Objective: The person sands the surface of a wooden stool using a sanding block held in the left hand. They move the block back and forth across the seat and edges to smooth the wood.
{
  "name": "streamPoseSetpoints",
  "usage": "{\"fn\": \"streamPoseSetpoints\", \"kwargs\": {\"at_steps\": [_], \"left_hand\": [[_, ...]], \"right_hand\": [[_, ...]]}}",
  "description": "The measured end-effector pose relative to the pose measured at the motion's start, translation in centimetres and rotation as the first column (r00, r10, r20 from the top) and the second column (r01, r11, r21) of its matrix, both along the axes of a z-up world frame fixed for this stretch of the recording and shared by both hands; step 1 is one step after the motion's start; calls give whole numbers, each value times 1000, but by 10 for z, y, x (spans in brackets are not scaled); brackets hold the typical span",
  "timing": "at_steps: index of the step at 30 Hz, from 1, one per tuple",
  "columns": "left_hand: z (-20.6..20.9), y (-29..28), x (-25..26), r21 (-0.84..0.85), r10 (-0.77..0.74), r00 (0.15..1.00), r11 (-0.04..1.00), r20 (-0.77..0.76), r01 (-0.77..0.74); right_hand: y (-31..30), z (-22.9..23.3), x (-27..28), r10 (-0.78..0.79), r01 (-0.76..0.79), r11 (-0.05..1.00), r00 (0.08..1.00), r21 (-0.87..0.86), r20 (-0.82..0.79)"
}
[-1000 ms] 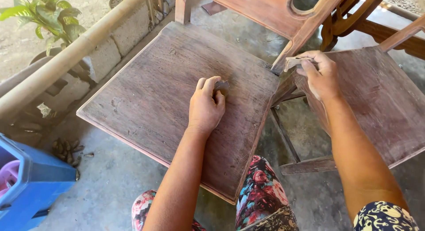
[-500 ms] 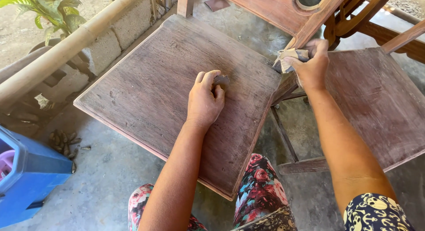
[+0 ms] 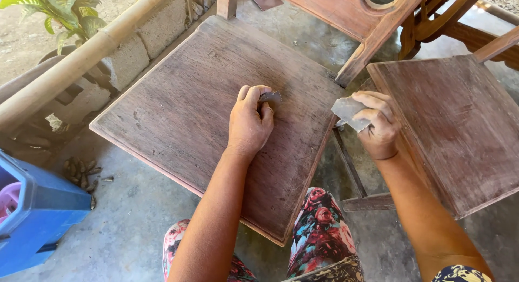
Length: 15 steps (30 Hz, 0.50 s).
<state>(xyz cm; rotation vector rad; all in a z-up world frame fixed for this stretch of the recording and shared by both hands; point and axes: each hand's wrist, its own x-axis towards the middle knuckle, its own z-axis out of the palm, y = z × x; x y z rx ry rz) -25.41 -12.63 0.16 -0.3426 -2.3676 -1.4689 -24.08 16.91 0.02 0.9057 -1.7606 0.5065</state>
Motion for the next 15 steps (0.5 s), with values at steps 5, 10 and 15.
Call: {"fn": "streamPoseSetpoints", "kwargs": {"at_steps": [5, 10, 15], "left_hand": [[1, 1, 1, -3, 12, 1000, 1000, 12, -12], [-2, 0, 0, -2, 14, 1000, 1000, -10, -14], [0, -1, 2, -8, 10, 999, 1000, -35, -11]], "right_hand": [[47, -46, -15, -219, 296, 952, 833, -74, 508], [67, -31, -27, -356, 530, 848, 570, 0, 740], [72, 3, -50, -383, 479, 877, 639, 45, 667]]}}
